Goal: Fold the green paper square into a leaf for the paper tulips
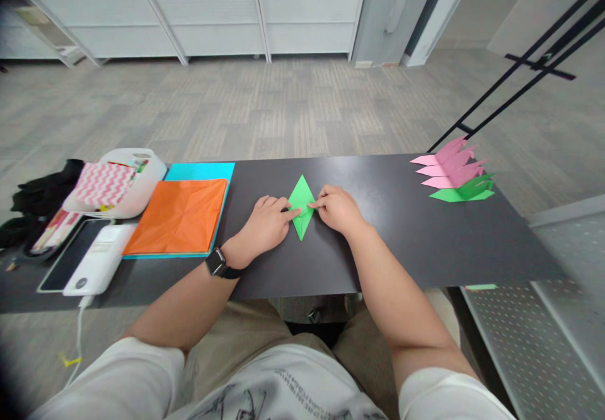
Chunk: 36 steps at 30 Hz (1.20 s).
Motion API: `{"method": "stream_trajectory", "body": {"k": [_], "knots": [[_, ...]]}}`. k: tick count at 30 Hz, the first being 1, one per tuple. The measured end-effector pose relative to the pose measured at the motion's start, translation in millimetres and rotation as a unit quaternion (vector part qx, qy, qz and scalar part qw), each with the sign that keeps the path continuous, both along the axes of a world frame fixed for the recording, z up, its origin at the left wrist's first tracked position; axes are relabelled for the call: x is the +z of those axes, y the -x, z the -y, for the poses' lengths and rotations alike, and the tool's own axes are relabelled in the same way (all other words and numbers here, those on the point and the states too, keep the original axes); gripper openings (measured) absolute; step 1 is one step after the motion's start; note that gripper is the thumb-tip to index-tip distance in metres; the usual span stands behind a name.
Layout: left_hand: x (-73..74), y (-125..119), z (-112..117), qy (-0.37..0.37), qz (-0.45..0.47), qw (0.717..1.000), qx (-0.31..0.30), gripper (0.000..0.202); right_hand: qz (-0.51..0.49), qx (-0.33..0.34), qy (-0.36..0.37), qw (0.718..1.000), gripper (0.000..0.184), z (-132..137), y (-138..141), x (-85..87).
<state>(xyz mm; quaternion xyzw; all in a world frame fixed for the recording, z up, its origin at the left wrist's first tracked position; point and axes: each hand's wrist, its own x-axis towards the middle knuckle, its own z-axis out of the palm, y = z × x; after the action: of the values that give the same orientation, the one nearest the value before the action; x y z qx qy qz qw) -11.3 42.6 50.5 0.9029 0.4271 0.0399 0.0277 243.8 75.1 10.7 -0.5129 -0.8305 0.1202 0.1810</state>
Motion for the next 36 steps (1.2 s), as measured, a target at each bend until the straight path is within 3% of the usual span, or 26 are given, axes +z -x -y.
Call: {"method": "stream_trajectory", "body": {"k": [7, 12, 16, 26, 36], "knots": [[-0.9, -0.3, 1.5, -0.003, 0.004, 1.0, -0.001, 0.044, -0.042, -0.003, 0.023, 0.999, 0.04, -5.8, -16.7, 1.6], [-6.1, -2.3, 3.0, -0.008, 0.01, 1.0, -0.02, 0.042, -0.078, 0.007, -0.017, 0.997, 0.044, -1.9, -3.0, 3.8], [-9.4, -2.2, 3.1, -0.006, 0.014, 1.0, -0.026, 0.044, -0.067, 0.047, -0.002, 0.997, 0.044, -0.2, 10.2, -0.8], [-2.2, 0.1, 9.5, 0.01, 0.018, 0.999, 0.039, 0.038, -0.046, -0.02, 0.021, 0.999, 0.031, -3.5, 3.5, -2.2], [4.2, -2.4, -0.5, 0.03, 0.047, 0.996, 0.064, 0.035, -0.073, -0.003, 0.017, 0.997, 0.036, -4.2, -6.6, 3.8]]}}
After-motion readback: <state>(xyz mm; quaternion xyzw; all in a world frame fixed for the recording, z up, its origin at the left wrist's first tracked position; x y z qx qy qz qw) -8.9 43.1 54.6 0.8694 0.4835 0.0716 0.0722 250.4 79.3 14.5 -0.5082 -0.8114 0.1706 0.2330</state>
